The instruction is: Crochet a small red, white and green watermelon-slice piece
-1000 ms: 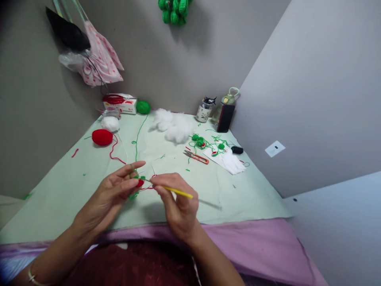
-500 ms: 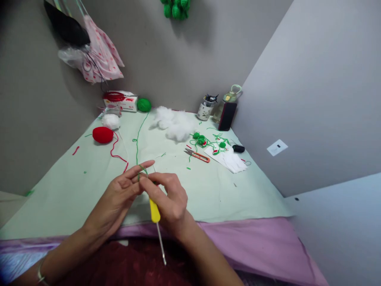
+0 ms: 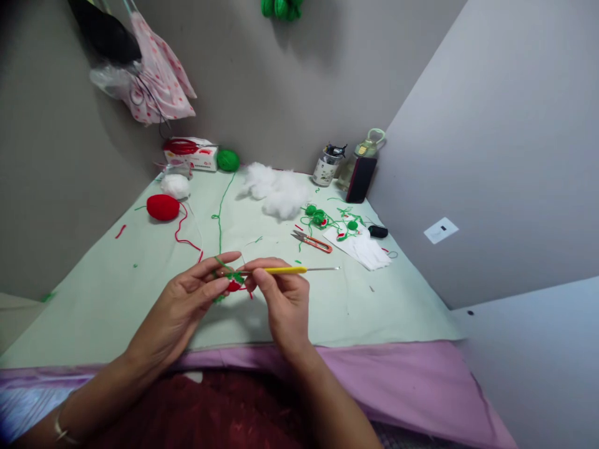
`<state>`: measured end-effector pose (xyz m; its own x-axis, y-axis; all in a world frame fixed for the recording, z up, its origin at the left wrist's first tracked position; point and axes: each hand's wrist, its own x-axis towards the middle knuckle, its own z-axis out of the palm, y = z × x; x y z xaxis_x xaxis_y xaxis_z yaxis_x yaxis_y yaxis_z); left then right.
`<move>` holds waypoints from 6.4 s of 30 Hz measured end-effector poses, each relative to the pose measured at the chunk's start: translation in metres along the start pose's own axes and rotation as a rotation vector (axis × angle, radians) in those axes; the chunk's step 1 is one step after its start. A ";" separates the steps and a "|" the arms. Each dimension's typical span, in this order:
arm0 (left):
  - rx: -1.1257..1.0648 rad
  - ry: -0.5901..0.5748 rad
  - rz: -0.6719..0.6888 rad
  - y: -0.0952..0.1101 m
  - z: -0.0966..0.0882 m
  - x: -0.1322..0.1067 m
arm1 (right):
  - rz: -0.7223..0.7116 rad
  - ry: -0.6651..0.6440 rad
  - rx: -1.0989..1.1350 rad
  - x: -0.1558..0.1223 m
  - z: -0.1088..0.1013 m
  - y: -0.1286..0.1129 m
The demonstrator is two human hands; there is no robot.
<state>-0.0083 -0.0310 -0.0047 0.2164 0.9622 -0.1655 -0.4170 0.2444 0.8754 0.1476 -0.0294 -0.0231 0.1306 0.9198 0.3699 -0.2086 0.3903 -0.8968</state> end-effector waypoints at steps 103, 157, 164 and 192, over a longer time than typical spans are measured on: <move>-0.233 -0.090 -0.146 -0.008 0.002 0.013 | -0.584 0.063 -0.581 -0.007 -0.001 0.007; -0.240 -0.048 -0.047 -0.013 0.026 0.018 | -0.388 -0.045 -0.480 -0.002 -0.017 -0.005; -0.296 -0.107 -0.120 -0.014 0.030 0.017 | -0.275 0.069 -0.383 -0.001 -0.017 -0.006; -0.102 -0.137 -0.049 -0.006 0.028 0.020 | -0.165 0.052 -0.167 0.002 -0.026 -0.013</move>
<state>0.0232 -0.0169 -0.0008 0.3542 0.9251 -0.1370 -0.4886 0.3080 0.8163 0.1763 -0.0335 -0.0166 0.2000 0.8392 0.5057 -0.0177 0.5191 -0.8545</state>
